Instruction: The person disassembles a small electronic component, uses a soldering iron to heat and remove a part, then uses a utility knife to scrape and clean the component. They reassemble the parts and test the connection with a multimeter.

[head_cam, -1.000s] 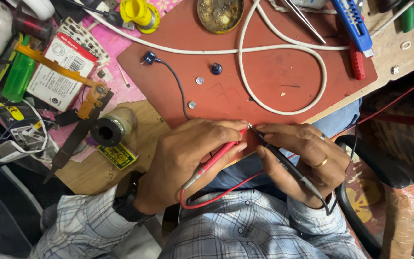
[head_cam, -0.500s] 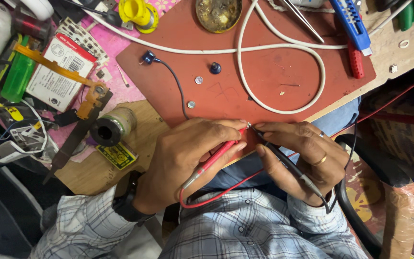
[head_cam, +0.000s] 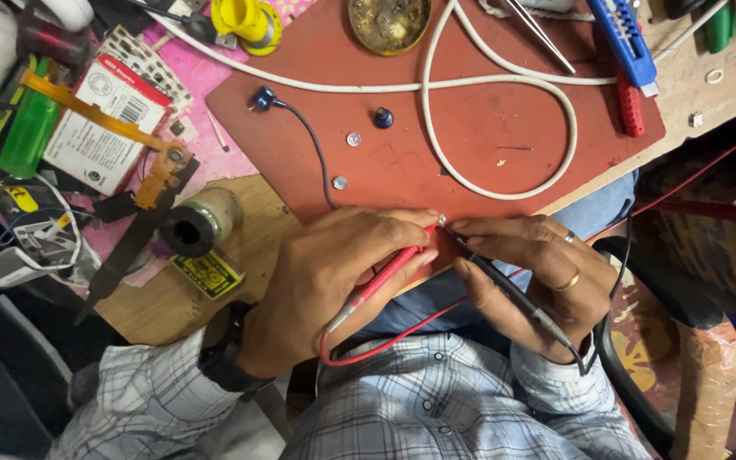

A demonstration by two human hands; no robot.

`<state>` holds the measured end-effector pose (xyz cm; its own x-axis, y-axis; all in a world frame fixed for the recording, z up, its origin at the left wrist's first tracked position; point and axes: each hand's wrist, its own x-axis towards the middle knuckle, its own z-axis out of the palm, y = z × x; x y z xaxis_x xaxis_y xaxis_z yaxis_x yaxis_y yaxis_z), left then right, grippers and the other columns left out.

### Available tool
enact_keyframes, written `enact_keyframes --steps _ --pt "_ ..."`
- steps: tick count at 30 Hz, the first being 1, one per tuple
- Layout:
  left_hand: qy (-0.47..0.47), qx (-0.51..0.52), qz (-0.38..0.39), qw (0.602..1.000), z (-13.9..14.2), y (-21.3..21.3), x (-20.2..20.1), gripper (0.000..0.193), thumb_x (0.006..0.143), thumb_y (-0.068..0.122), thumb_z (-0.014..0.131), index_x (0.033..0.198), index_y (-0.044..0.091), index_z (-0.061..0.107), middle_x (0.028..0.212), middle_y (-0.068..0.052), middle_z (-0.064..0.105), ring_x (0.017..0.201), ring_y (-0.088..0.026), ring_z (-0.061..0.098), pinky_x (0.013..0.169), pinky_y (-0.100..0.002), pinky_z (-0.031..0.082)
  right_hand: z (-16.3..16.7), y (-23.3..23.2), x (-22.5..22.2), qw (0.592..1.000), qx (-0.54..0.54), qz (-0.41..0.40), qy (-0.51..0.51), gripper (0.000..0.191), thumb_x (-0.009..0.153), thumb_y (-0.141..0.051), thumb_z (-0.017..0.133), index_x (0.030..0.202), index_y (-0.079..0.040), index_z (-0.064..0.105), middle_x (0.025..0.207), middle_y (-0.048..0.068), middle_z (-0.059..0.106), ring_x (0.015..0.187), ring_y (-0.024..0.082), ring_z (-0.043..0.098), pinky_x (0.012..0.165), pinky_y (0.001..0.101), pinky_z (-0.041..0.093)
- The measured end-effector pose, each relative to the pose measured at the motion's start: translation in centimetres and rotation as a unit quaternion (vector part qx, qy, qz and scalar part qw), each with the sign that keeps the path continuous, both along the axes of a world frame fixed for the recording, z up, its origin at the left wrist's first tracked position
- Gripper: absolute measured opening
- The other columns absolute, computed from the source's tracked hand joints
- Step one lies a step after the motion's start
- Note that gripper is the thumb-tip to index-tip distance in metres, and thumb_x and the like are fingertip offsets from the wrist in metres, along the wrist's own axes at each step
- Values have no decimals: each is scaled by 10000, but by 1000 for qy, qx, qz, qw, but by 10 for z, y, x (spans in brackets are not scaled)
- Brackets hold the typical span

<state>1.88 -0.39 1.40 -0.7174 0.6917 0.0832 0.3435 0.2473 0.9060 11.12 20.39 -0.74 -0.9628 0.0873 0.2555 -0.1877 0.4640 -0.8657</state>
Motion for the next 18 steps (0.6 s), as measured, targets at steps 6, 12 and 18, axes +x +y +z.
enact_keyframes --steps 6,12,18 --pt "-1 5 1 1000 1 1 0 317 906 76 827 1170 38 657 1188 -116 737 1019 -254 749 881 -348 606 -3 2 0 1000 -4 6 5 277 819 41 828 1028 66 647 1036 220 730 985 303 765 822 340 601" --pt "3 2 1 1000 1 1 0 316 905 76 829 1168 37 657 1184 -113 740 1015 -252 749 875 -347 606 -1 0 3 1000 -3 0 -11 275 819 52 824 1034 66 653 1052 228 733 991 303 765 832 346 603" --pt "-2 4 3 1000 1 1 0 316 906 76 829 1174 39 664 1170 -111 738 1019 -255 750 880 -350 607 -4 0 3 1000 -19 -20 -7 263 846 47 827 1022 61 633 1022 205 733 966 290 767 854 341 605"
